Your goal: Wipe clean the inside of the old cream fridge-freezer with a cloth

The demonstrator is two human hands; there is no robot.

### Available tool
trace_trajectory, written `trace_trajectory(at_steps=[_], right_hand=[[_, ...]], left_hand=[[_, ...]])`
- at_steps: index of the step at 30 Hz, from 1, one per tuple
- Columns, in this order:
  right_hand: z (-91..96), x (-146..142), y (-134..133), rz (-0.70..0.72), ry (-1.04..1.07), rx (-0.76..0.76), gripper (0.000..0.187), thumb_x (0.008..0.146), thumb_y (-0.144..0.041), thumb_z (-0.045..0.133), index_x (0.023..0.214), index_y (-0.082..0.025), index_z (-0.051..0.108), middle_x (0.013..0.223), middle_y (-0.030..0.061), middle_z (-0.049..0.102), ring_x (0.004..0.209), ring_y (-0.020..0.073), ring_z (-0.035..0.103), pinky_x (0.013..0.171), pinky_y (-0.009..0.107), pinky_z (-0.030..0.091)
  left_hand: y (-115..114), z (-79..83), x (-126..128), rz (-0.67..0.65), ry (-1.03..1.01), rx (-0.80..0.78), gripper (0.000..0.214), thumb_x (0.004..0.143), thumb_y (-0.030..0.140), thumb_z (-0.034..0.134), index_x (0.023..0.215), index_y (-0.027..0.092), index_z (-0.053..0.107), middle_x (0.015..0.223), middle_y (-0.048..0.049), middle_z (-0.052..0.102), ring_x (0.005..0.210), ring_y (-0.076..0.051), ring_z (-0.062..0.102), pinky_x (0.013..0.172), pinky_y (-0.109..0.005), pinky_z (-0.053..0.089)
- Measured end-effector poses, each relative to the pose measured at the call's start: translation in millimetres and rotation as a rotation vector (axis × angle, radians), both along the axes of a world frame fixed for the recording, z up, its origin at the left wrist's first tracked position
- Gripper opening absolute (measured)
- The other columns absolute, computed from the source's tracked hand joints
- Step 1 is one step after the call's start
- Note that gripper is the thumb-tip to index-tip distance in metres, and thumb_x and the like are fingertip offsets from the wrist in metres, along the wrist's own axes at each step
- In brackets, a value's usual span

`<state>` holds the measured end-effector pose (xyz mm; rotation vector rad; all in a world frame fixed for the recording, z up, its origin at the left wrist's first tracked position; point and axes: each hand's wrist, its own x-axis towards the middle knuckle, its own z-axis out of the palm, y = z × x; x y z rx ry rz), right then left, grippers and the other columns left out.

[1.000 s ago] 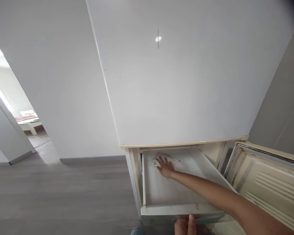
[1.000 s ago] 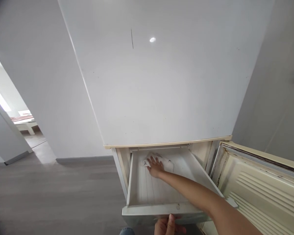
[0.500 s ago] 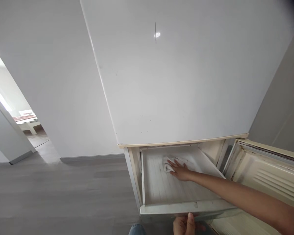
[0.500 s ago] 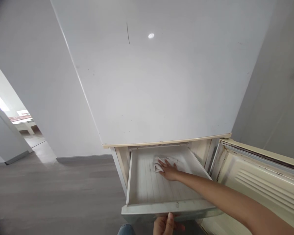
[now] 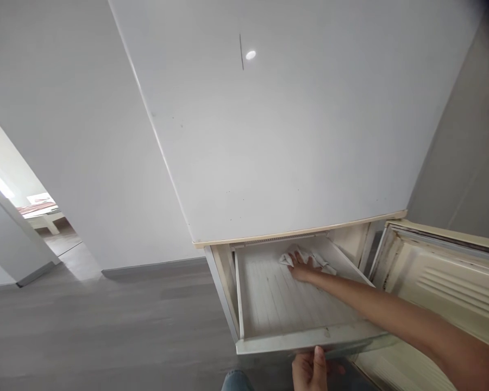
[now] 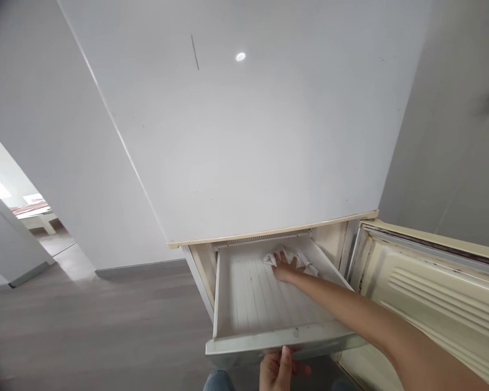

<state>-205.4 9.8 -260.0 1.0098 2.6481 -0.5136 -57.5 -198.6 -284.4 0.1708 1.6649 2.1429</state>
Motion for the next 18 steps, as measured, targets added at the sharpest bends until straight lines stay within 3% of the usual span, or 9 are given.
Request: trace_trajectory(at_steps=[3, 7, 13, 15, 18], right_hand=[[8.7, -15, -18, 0.121, -0.001, -0.004, 0.062, 0.093, -0.05, 0.02, 0.151, -0.038, -0.001, 0.158, -0.0066, -0.012, 0.143, 0.0385, -0.007, 0.109, 0.068, 0.011], [21.6, -25, -52, 0.332, -0.033, -0.036, 0.064, 0.093, -0.05, 0.019, 0.151, -0.035, -0.003, 0.158, -0.0079, -0.014, 0.143, 0.0371, -0.01, 0.111, 0.065, 0.007], [31.2, -16, -115, 0.704, -0.075, -0.06, 0.069, 0.091, -0.053, 0.028, 0.152, -0.034, 0.003, 0.158, -0.0086, -0.009, 0.144, 0.0337, -0.01, 0.113, 0.062, 0.004], [35.6, -7, -123, 0.797, -0.111, -0.058, 0.071, 0.09, -0.056, 0.03, 0.152, -0.033, 0.005, 0.158, -0.0074, -0.007, 0.144, 0.033, -0.009, 0.114, 0.061, 0.005], [41.8, 8, -114, 0.833, -0.122, -0.067, 0.07, 0.089, -0.057, 0.032, 0.151, -0.035, 0.01, 0.158, -0.0073, -0.002, 0.144, 0.0344, -0.006, 0.112, 0.064, 0.009]], left_hand=[[-3, 3.9, -1, -0.026, 0.002, -0.037, 0.075, 0.061, 0.083, 0.053, 0.076, 0.012, 0.072, 0.057, -0.0105, 0.07, 0.056, -0.024, 0.068, 0.061, -0.034, 0.053], [-5, 8.3, -1, -0.049, -0.004, -0.061, 0.08, 0.061, 0.084, 0.05, 0.08, 0.009, 0.073, 0.059, -0.0128, 0.072, 0.06, -0.026, 0.069, 0.064, -0.035, 0.054], [-6, 9.3, -2, -0.066, -0.011, -0.04, 0.076, 0.062, 0.082, 0.053, 0.08, 0.011, 0.073, 0.058, -0.012, 0.073, 0.06, -0.026, 0.069, 0.064, -0.034, 0.053], [-6, 9.0, -3, -0.067, -0.006, -0.026, 0.076, 0.061, 0.082, 0.054, 0.08, 0.01, 0.074, 0.057, -0.0117, 0.073, 0.06, -0.025, 0.069, 0.063, -0.034, 0.053], [-5, 9.0, -4, -0.058, -0.001, -0.02, 0.074, 0.061, 0.081, 0.055, 0.077, 0.011, 0.074, 0.057, -0.0113, 0.073, 0.058, -0.025, 0.069, 0.063, -0.034, 0.053]])
